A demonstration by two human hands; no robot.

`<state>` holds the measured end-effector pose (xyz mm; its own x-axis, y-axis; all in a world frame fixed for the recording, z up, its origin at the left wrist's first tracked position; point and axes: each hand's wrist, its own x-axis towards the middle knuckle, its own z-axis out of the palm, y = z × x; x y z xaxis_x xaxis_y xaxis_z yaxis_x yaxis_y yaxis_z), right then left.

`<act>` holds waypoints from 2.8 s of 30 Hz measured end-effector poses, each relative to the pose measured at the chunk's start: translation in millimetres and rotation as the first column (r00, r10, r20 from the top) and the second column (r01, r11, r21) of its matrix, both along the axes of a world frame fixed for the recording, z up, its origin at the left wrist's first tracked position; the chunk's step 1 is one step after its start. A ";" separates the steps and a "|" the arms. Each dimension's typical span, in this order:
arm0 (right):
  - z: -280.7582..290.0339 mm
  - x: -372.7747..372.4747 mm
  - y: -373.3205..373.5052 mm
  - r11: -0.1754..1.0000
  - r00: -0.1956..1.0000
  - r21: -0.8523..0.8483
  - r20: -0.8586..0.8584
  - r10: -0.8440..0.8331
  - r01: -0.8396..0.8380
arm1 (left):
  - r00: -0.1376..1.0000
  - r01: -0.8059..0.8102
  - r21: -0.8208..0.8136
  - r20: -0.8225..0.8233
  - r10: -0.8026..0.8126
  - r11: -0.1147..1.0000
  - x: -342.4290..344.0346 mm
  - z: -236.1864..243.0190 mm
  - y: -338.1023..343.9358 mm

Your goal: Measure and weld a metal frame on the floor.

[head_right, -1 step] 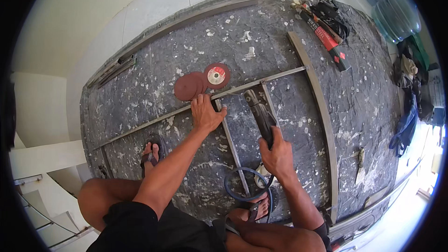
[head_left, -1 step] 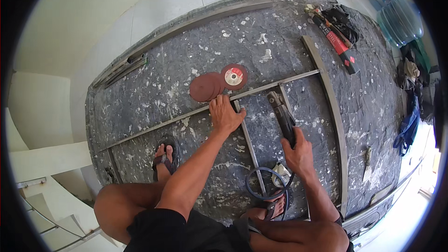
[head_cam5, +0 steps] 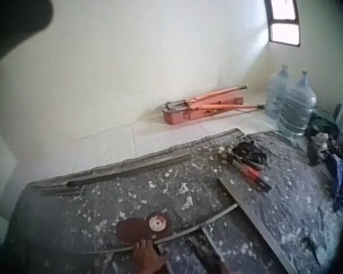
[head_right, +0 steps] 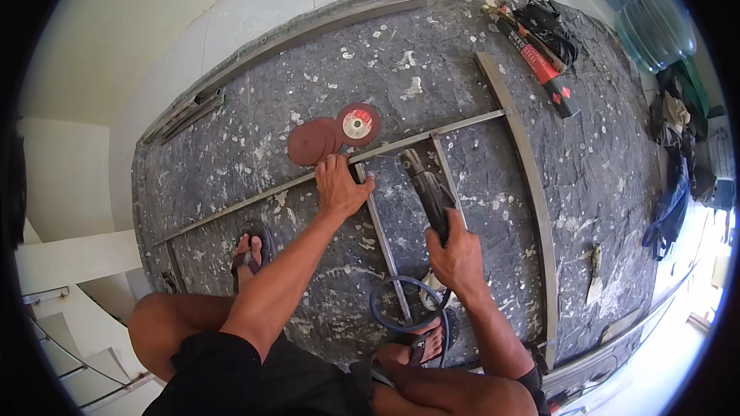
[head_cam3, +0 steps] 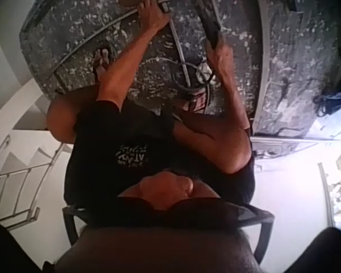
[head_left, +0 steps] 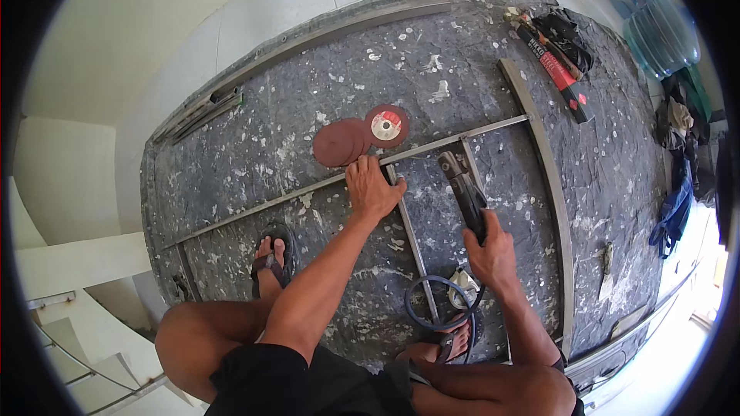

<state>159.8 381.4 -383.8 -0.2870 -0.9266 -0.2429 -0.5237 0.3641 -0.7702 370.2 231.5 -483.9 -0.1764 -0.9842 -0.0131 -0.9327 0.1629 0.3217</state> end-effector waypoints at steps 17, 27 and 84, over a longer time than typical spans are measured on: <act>-19.4 22.3 -11.7 0.979 0.971 0.039 -0.124 0.203 -0.200 | 0.993 -0.040 -0.080 -0.112 0.031 0.996 -5.8 -2.6 6.7; -28.6 35.4 -3.6 0.983 0.979 0.044 -0.096 0.180 -0.176 | 0.998 -0.011 -0.064 -0.059 0.007 0.998 -2.5 3.8 6.0; -56.8 52.9 10.6 0.997 0.997 0.028 -0.030 0.074 -0.073 | 0.969 0.188 0.071 -0.178 -0.173 0.980 19.5 20.8 -0.1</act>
<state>212.7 391.9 -440.6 -0.2259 -0.9389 -0.2595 -0.5733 0.3435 -0.7439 389.7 231.4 -463.0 -0.3584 -0.9321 -0.0517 -0.8206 0.2881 0.4937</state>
